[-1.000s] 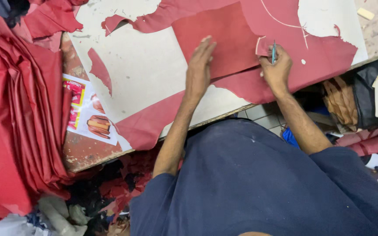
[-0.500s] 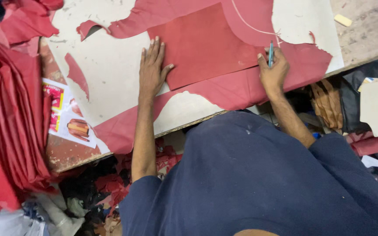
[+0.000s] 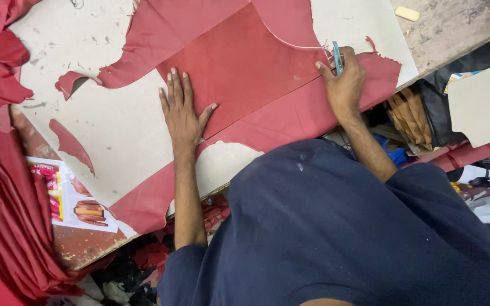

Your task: The person places a cardboard template on a red fabric sheet, traces its outline with a small block, then uses a utility knife to cut the fabric along the traced lines. After cutting, the person removes the excess fabric and sets the template aside.

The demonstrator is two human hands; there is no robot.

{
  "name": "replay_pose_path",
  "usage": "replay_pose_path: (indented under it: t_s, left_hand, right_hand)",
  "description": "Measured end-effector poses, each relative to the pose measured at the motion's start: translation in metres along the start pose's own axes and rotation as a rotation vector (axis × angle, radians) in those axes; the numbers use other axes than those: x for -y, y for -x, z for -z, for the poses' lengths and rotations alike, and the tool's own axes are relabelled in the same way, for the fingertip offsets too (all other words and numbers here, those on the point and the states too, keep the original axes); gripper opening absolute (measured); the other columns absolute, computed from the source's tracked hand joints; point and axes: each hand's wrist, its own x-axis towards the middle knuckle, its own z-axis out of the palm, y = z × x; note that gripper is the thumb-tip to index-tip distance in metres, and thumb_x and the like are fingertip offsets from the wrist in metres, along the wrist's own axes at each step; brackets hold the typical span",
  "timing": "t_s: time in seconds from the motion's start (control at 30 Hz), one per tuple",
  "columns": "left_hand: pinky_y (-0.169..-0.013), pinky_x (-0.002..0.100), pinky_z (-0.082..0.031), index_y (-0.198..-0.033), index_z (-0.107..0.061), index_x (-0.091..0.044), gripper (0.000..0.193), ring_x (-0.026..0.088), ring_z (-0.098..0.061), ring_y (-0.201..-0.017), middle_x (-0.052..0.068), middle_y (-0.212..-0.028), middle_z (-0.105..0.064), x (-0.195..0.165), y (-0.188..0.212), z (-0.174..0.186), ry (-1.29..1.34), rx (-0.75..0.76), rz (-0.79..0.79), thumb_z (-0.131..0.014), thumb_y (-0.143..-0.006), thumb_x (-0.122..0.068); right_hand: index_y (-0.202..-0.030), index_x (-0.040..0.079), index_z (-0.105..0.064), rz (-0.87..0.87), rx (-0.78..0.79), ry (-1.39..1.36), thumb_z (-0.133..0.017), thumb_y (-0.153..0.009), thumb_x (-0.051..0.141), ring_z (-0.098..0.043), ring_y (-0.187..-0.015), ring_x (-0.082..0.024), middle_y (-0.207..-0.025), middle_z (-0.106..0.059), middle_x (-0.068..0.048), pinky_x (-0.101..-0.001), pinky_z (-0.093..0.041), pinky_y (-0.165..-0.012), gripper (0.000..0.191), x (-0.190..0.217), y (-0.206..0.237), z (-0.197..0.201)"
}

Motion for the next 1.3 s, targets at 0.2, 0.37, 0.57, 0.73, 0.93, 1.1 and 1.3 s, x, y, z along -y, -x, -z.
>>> replay_pose_path:
  t_s: [0.2,0.37,0.57,0.73,0.93,1.1,1.3]
  left_hand:
    - [-0.130,0.057,-0.010,-0.165,-0.026,-0.003,0.109,0.034,-0.020,-0.160,0.019,-0.172,-0.018,-0.002,-0.006,-0.002,-0.004,-0.001,0.031,-0.065,-0.092,-0.073]
    - [-0.130,0.057,-0.010,-0.165,-0.027,-0.003,0.109,0.034,-0.021,-0.160,0.019,-0.172,-0.018,-0.001,-0.010,-0.004,-0.017,0.001,0.033,-0.067,-0.091,-0.073]
    - [-0.130,0.057,-0.011,-0.165,-0.027,-0.004,0.109,0.033,-0.021,-0.160,0.019,-0.173,-0.017,0.001,-0.013,-0.006,-0.022,-0.003,0.035,-0.068,-0.091,-0.073]
    - [-0.130,0.057,-0.011,-0.165,-0.026,-0.004,0.110,0.033,-0.019,-0.160,0.018,-0.172,-0.017,0.000,-0.014,-0.007,-0.024,0.002,0.037,-0.068,-0.090,-0.074]
    - [-0.130,0.057,-0.010,-0.165,-0.026,-0.004,0.111,0.033,-0.018,-0.161,0.018,-0.173,-0.016,0.000,-0.013,-0.006,-0.015,0.016,0.048,-0.068,-0.089,-0.074]
    - [-0.130,0.057,-0.009,-0.166,-0.025,-0.005,0.111,0.036,-0.013,-0.161,0.022,-0.172,-0.013,0.004,-0.010,-0.006,-0.009,-0.007,0.044,-0.068,-0.090,-0.075]
    - [-0.129,0.057,-0.010,-0.165,-0.026,-0.010,0.113,0.039,-0.011,-0.160,0.026,-0.170,-0.011,0.012,-0.005,-0.008,0.020,-0.062,0.055,-0.071,-0.085,-0.076]
  right_hand:
    - [-0.107,0.001,-0.058,0.035,0.010,0.007,-0.093,-0.091,0.017,-0.068,-0.073,-0.028,-0.081,-0.067,-0.010,-0.0425,-0.049,-0.062,0.041,-0.006,-0.011,-0.006]
    - [-0.120,-0.001,-0.059,0.207,-0.074,0.107,-0.088,-0.094,0.010,-0.065,-0.091,-0.035,-0.105,-0.061,-0.017,-0.0453,-0.051,-0.075,0.040,-0.005,-0.005,0.000]
    - [-0.136,0.011,-0.066,0.306,0.144,0.222,-0.067,-0.095,-0.005,-0.070,-0.102,-0.033,-0.131,-0.060,-0.011,-0.0433,-0.058,-0.078,0.044,0.001,0.029,0.017]
    - [-0.142,0.011,-0.065,0.312,0.240,0.379,-0.069,-0.089,-0.002,-0.072,-0.097,-0.030,-0.145,-0.058,-0.013,-0.0426,-0.059,-0.073,0.054,0.000,0.040,0.014]
    - [-0.142,0.011,-0.065,0.299,0.231,0.407,-0.070,-0.091,0.002,-0.073,-0.100,-0.029,-0.146,-0.057,-0.012,-0.0434,-0.059,-0.075,0.052,0.000,0.040,0.014]
    - [-0.139,0.011,-0.067,0.294,0.239,0.413,-0.070,-0.093,0.004,-0.071,-0.101,-0.033,-0.143,-0.059,-0.010,-0.0450,-0.059,-0.074,0.047,0.006,0.041,0.015]
    - [-0.138,0.012,-0.069,0.311,0.237,0.383,-0.070,-0.092,0.000,-0.070,-0.104,-0.035,-0.141,-0.060,-0.010,-0.0453,-0.059,-0.075,0.048,0.009,0.042,0.016]
